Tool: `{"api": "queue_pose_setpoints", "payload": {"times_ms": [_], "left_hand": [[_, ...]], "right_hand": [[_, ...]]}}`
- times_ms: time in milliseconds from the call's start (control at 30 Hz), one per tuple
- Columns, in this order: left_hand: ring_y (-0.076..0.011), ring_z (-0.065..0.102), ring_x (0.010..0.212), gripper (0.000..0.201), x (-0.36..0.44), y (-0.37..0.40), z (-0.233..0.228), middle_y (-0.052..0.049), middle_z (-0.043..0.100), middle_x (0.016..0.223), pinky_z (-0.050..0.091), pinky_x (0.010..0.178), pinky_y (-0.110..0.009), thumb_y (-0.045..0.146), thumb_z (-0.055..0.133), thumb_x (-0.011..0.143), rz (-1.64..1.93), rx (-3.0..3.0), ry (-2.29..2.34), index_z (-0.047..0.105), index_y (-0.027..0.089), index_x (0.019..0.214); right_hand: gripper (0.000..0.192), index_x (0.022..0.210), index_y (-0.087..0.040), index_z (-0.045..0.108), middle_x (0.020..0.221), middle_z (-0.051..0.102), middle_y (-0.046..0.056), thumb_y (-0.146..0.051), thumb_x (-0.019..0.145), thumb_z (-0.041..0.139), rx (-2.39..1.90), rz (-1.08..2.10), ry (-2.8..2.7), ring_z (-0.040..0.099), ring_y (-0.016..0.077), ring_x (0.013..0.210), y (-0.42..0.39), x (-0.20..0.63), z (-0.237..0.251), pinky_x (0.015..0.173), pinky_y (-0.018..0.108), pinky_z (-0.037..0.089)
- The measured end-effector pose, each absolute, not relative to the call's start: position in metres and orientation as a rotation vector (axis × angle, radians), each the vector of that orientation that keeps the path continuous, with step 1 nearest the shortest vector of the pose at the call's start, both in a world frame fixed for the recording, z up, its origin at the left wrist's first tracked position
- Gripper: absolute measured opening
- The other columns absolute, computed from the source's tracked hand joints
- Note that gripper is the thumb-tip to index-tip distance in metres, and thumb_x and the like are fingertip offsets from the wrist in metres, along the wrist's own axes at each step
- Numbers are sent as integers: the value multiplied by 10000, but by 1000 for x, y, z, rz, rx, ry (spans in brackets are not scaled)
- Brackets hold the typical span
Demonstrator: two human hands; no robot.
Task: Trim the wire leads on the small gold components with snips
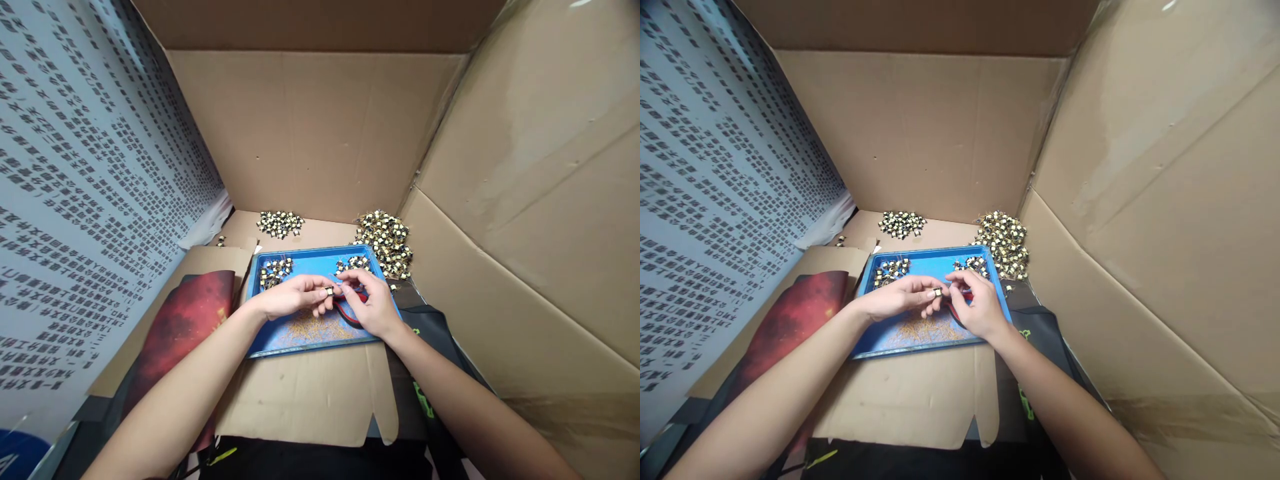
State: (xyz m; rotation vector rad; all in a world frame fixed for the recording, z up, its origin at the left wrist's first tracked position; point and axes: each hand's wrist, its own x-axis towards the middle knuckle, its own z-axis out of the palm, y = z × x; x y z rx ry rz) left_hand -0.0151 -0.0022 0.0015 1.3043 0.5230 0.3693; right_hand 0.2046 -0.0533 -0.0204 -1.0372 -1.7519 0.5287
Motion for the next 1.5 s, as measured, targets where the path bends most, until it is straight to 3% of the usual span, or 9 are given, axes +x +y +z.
{"api": "queue_pose_setpoints", "payload": {"times_ms": [267, 533, 933, 1500], "left_hand": [[-119, 595, 783, 306, -14, -1, 3, -62, 682, 955, 488, 784, -279, 421, 659, 992, 297, 1444, 522, 697, 120, 1040], [-125, 614, 781, 377, -13, -1, -2, -64, 701, 966, 491, 770, -279, 392, 696, 972, 357, 1365, 539, 656, 147, 1256], [-114, 621, 771, 343, -13, -1, -4, -67, 715, 960, 496, 780, -279, 388, 701, 970, 344, 1371, 529, 687, 136, 1202], [-116, 661, 771, 359, -12, -2, -4, -81, 737, 959, 526, 786, -284, 396, 747, 934, 355, 1336, 552, 667, 117, 1145]], "right_hand": [[92, 914, -218, 710, 822, 634, 27, -152, 894, 650, -1020, 535, -1800, 601, 167, 706, -53, 200, -21, 644, 296, 505], [78, 860, -215, 689, 781, 637, 16, -141, 861, 665, -1049, 603, -1768, 594, 164, 677, -52, 200, -22, 636, 295, 494], [88, 759, -214, 673, 695, 585, -18, -140, 804, 689, -1091, 580, -1769, 539, 147, 635, -51, 200, -24, 585, 266, 427], [74, 824, -215, 663, 791, 646, 14, -145, 846, 656, -1075, 669, -1758, 594, 157, 676, -50, 200, -27, 619, 280, 486]]}}
